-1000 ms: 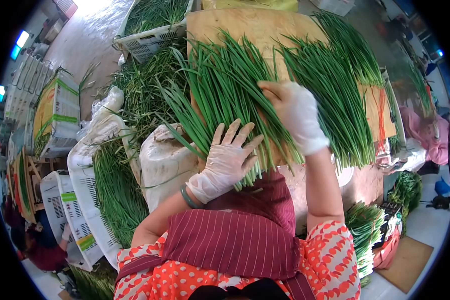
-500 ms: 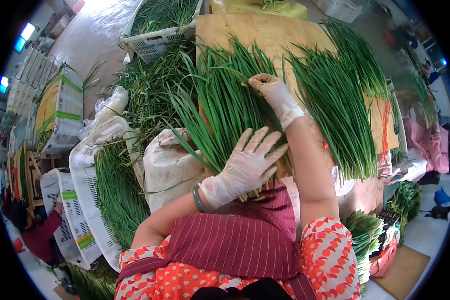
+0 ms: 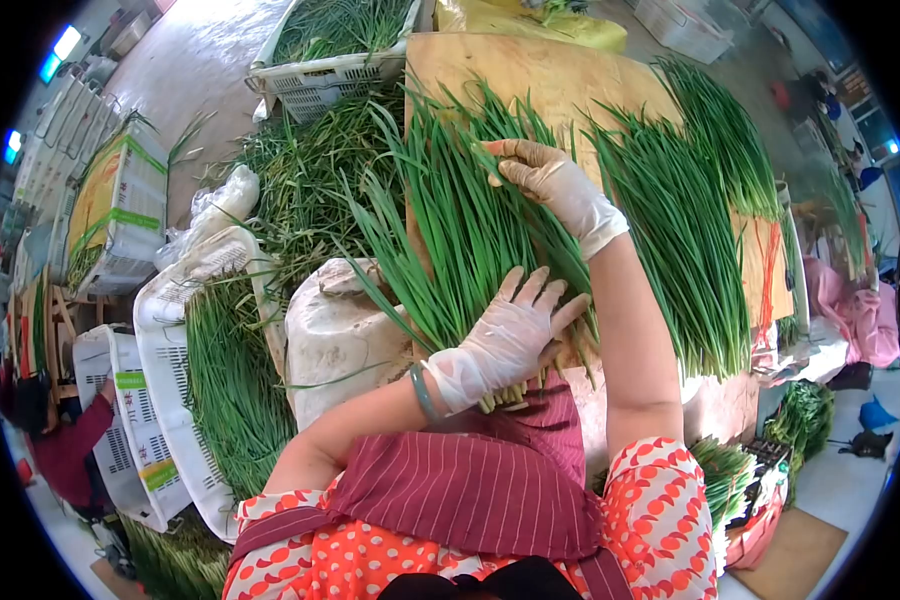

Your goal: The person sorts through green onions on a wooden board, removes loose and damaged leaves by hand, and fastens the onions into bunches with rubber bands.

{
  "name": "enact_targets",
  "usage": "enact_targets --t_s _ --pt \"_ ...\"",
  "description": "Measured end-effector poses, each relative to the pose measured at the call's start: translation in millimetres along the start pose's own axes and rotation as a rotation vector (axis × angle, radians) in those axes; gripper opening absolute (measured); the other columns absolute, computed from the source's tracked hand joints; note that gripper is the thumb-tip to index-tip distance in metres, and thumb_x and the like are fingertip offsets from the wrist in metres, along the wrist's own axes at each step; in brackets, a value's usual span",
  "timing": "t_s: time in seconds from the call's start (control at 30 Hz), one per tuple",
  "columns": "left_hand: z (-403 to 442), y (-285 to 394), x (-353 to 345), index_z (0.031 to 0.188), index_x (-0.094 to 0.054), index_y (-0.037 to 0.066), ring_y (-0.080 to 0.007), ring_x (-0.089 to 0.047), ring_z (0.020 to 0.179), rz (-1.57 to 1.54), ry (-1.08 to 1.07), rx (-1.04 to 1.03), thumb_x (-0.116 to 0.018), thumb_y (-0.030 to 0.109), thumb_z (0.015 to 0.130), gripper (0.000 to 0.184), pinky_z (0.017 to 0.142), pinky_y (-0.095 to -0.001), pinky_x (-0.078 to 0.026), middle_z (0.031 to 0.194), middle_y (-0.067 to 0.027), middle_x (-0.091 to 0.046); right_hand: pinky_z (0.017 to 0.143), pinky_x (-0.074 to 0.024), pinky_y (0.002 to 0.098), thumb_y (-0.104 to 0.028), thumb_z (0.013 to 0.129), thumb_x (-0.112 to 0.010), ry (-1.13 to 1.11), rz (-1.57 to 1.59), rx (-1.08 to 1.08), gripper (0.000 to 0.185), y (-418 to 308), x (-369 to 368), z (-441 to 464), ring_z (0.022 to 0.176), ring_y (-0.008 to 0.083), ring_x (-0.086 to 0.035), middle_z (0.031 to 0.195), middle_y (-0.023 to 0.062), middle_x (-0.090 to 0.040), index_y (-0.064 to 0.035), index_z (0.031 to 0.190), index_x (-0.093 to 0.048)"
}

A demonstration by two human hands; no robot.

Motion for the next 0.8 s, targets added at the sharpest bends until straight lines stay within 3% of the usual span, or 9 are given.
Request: enact_targets --t_s 0.07,0.2,0.27,0.4,0.57,0.63,0.7,0.77,0.8 --pt "0 2 6 0.132 -0.045 0.019 -0.0319 -0.044 0.119 -0.01 0.093 0.013 -0.049 0.031 0.084 0.05 0.102 -0.0487 -0.03 0.124 -0.0106 -0.051 0.078 -0.0444 0.0206 -0.015 0.092 -0.056 0.019 0.07 0.019 0.027 -4 -4 2 0.083 0.0058 -0.055 0.094 0.0022 -0.065 0.0003 0.114 -0.059" --pt "14 0 6 0.119 -0.055 0.018 -0.0272 -0.048 0.109 -0.037 0.02 0.059 -0.052 0.029 0.082 0.039 0.095 -0.0428 -0.036 0.108 -0.0073 -0.056 0.079 -0.0442 0.0205 -0.016 0.091 -0.058 0.018 0.05 0.105 0.025 3 -11 4 0.083 0.0063 -0.055 0.094 0.0029 -0.066 0.0014 0.109 -0.062" --pt "18 -1 -3 0.115 -0.056 0.01 -0.0289 -0.048 0.098 0.005 0.045 0.056 -0.059 0.03 0.08 0.041 0.087 -0.0432 -0.036 0.095 -0.0107 -0.057 0.081 -0.0466 0.0198 -0.014 0.091 -0.059 -0.016 0.137 -0.009 0.026 11 -15 5 0.089 0.007 -0.059 0.103 0.0078 -0.067 0.0039 0.109 -0.059" --pt "19 -1 -8 0.111 -0.056 0.01 -0.0281 -0.048 0.101 0.044 0.045 0.053 -0.059 0.03 0.08 0.038 0.088 -0.0423 -0.036 0.098 -0.0101 -0.056 0.082 -0.0471 0.02 -0.013 0.089 -0.06 0.011 0.185 -0.038 0.024 4 -20 6 0.09 0.0076 -0.059 0.101 0.0072 -0.068 0.0032 0.108 -0.06" --pt "18 1 0 0.121 -0.053 0.011 -0.0264 -0.048 0.101 -0.039 0.04 0.072 -0.058 0.03 0.082 0.043 0.088 -0.042 -0.036 0.103 -0.0086 -0.055 0.078 -0.0464 0.0194 -0.012 0.089 -0.06 0.063 0.048 0.124 0.018 -32 -21 11 0.082 0.0072 -0.059 0.097 0.0047 -0.068 0.0021 0.099 -0.065" --pt "19 1 -1 0.124 -0.052 0.012 -0.0265 -0.048 0.101 -0.04 0.033 0.072 -0.058 0.03 0.083 0.045 0.088 -0.042 -0.036 0.103 -0.0085 -0.055 0.076 -0.0465 0.0205 -0.019 0.088 -0.062 0.051 0.05 0.125 0.022 -46 -18 19 0.08 0.0073 -0.058 0.093 0.0033 -0.068 0.0012 0.097 -0.066" --pt "19 1 -2 0.127 -0.051 0.013 -0.0266 -0.048 0.102 -0.043 0.025 0.076 -0.058 0.031 0.083 0.048 0.088 -0.0419 -0.036 0.103 -0.0084 -0.054 0.075 -0.0461 0.0221 -0.025 0.087 -0.063 0.122 -0.203 0.183 0.025 -66 -15 33 0.078 0.0075 -0.057 0.088 0.0023 -0.069 -0.0029 0.095 -0.07" --pt "18 1 -2 0.13 -0.049 0.015 -0.0264 -0.047 0.102 -0.025 0.054 0.07 -0.057 0.031 0.084 0.05 0.089 -0.0419 -0.036 0.103 -0.0079 -0.054 0.077 -0.0485 0.028 -0.03 0.085 -0.063 0.151 -0.258 0.364 0.028 -109 -22 36 0.08 0.0144 -0.062 0.086 0.0068 -0.069 -0.0045 0.094 -0.07" --pt "18 2 -2 0.13 -0.049 0.015 -0.0264 -0.047 0.102 -0.027 0.052 0.07 -0.057 0.031 0.084 0.05 0.089 -0.0419 -0.036 0.103 -0.0079 -0.054 0.078 -0.0487 0.0299 -0.023 0.086 -0.061 0.124 -0.21 0.501 0.036 -113 -23 53 0.084 0.0215 -0.062 0.095 0.012 -0.067 -0.0056 0.117 -0.053"
Point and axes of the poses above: each hand's wrist, its own z-axis towards the middle knuckle, its own x-axis out of the back of the hand, y = z × x, the point moved 1 cm from there along z, towards the middle knuckle
